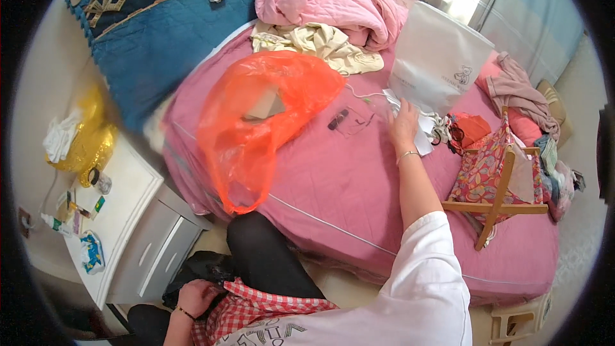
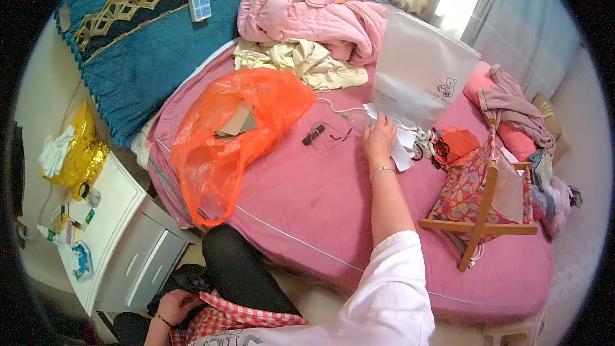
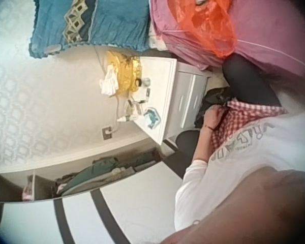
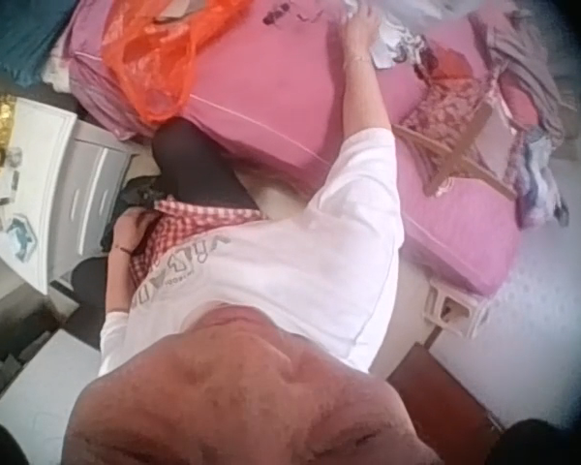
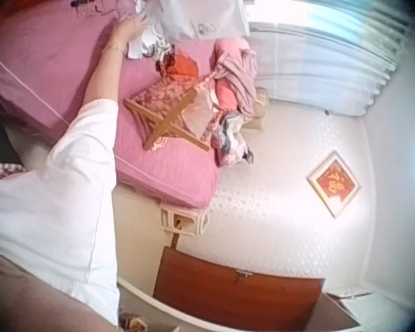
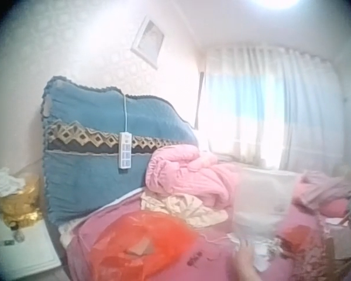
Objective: The person sorts through items in a nightstand drawer, handles money and small packets, and then moves items on top of the nightstand and onto a bed, including placing a red bag into a basket.
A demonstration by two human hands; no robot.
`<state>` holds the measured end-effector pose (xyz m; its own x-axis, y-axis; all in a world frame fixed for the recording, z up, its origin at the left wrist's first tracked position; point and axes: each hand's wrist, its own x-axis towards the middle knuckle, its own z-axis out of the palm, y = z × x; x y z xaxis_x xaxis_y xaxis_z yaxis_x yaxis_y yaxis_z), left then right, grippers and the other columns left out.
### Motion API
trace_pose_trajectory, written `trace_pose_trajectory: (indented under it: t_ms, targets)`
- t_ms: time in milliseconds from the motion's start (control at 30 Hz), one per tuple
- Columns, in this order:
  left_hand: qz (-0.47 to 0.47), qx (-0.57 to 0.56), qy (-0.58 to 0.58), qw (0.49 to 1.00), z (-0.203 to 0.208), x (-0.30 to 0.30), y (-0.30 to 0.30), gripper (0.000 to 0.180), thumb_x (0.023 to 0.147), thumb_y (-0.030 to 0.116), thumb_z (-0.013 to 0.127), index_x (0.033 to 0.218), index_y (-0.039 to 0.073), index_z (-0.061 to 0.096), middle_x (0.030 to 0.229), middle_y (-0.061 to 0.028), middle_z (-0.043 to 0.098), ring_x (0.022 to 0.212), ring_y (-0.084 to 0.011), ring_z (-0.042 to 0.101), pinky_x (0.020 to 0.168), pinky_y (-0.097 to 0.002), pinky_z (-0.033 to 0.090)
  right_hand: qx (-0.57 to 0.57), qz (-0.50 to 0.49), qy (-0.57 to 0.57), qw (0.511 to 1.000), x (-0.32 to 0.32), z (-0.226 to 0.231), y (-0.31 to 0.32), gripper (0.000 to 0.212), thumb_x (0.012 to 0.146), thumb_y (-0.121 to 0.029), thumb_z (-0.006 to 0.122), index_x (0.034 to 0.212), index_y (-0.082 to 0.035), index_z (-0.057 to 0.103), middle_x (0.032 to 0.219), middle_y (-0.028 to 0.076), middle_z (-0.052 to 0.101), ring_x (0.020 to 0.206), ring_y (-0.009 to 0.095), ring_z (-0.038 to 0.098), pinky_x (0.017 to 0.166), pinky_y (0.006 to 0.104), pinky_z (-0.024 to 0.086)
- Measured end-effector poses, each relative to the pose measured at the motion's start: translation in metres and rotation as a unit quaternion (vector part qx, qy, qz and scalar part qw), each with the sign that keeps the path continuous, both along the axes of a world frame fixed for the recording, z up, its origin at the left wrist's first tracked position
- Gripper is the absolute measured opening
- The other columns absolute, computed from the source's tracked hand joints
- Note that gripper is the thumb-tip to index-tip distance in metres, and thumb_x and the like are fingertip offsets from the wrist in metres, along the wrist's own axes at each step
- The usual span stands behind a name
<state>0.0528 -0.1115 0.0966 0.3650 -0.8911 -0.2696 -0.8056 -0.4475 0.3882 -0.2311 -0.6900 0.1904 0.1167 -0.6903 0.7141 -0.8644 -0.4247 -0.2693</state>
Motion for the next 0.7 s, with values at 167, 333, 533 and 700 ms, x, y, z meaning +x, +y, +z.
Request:
trace_pose_trajectory:
  t_ms: [167, 333, 533, 700]
  targets:
    - [0.098, -0.209, 0.092, 0.969, 0.049, -0.008, -0.035, 0.019, 0.076, 0.007, 0.064, 0.094, 0.001, 0.062, 0.091, -0.0144, 0.063, 0.081, -0.0263, 0.062, 0.072, -0.0316, 0.050, 0.050, -0.051, 0.094, 0.993, 0.026, 0.004, -0.003, 0.050, 0.075, -0.029, 0.066, 0.120, -0.015, 0.050, 0.118, 0.012, 0.050, 0.109, 0.033, 0.047, 0.088, 0.0448, 0.042]
    - [0.210, -0.367, 0.338, 0.841, 0.096, -0.010, -0.107, 0.031, 0.089, 0.016, 0.055, 0.116, 0.001, 0.049, 0.100, -0.0058, 0.059, 0.087, -0.0169, 0.059, 0.075, -0.0299, 0.049, 0.177, -0.045, 0.122, 0.976, 0.033, 0.003, -0.021, 0.044, 0.075, -0.038, 0.065, 0.112, -0.016, 0.056, 0.111, 0.010, 0.056, 0.106, 0.033, 0.051, 0.079, 0.0459, 0.048]
    - [0.279, -0.329, 0.485, 0.761, 0.152, -0.016, -0.193, 0.034, 0.090, 0.023, 0.055, 0.116, 0.003, 0.045, 0.102, -0.0048, 0.056, 0.088, -0.0128, 0.057, 0.071, -0.0269, 0.050, 0.115, -0.072, -0.159, 0.978, 0.015, -0.017, -0.029, 0.050, 0.075, -0.038, 0.067, 0.113, -0.008, 0.058, 0.108, 0.014, 0.061, 0.088, 0.033, 0.060, 0.077, 0.0399, 0.049]
    - [0.256, -0.400, 0.537, 0.697, 0.134, -0.010, -0.207, 0.018, 0.090, 0.018, 0.055, 0.103, 0.005, 0.054, 0.089, -0.0033, 0.058, 0.082, -0.0129, 0.058, 0.068, -0.0261, 0.049, 0.071, 0.162, -0.463, 0.868, 0.024, 0.030, 0.002, 0.049, 0.075, -0.025, 0.071, 0.115, -0.001, 0.056, 0.103, 0.009, 0.063, 0.081, 0.017, 0.059, 0.072, 0.0282, 0.048]
